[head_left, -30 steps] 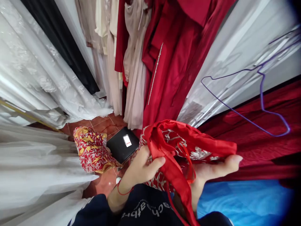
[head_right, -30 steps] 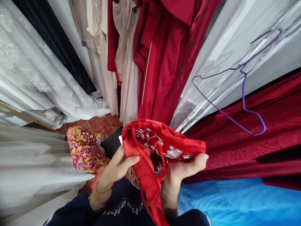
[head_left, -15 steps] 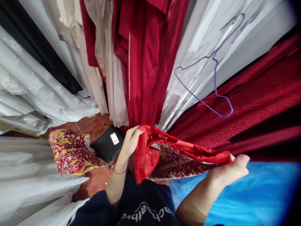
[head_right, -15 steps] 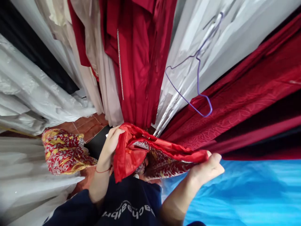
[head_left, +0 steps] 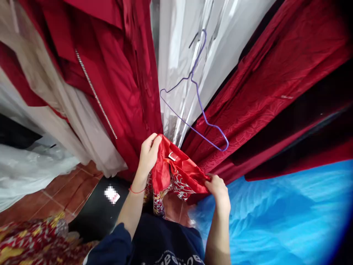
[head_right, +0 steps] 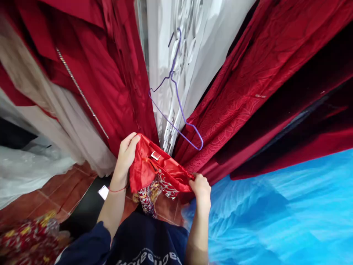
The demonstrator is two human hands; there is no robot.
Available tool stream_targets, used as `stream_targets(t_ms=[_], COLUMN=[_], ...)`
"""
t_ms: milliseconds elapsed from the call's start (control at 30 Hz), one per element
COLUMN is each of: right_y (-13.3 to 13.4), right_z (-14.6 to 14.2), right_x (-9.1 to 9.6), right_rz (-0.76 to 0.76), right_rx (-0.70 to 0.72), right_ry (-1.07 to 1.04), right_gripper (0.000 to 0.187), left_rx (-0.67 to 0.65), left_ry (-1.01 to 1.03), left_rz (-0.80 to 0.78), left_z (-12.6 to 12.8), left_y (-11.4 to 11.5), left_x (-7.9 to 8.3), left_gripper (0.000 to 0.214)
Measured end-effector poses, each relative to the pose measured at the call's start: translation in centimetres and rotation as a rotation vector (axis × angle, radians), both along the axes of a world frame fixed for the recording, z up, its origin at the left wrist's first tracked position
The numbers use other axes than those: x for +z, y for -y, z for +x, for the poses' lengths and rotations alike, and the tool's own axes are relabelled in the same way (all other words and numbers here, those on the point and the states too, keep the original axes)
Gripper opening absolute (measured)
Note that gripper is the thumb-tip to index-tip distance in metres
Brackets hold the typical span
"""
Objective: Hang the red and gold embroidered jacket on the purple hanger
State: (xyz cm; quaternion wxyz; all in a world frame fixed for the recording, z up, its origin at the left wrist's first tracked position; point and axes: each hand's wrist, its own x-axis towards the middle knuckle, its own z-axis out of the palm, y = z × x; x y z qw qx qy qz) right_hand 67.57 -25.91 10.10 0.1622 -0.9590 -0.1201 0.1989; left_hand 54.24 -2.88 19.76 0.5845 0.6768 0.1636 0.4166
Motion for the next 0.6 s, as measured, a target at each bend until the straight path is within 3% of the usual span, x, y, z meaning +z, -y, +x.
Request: stream_targets(t_ms=[100,200,300,433,533,600], right_y=[-0.4,-1.0,-2.3,-4.2,-4.6,-4.6], right_z=[2.9,4.8,6.3,7.7,8.1,8.3], right_x=[0.0,0.5,0.8,0.7,0.3,0.0], right_rz=[0.106,0.496,1.016,1.390,1.569,1.613], right_rx=[0.028,0.018,-0.209,-0.467,-0.613,-0.621], right_ry=[-0.128,-0.160,-0.190,-0.145,0.019,0.108], right_gripper=[0.014,0.018,0.021,0.013,0.009,0.008], left_rx=[-0.068,-0.197,-0.383,-0.579,-0.743,-0.692], left_ry=[-0.079,-0.255,-0.445,-0.624,-0.655,-0.605], left_rz=[0.062,0.174,0.344,0.580,0.595,0.534], left_z=[2.2,4.0,5.5,7.8,10.1,12.1], left_y=[-4.4,-10.2,-16.5,-23.6,-27.3,-28.9], left_x=[0.1,0.6,2.2,4.3,3.6,1.8], left_gripper=[0.033,0.034,0.038,0.036,0.036,0.028])
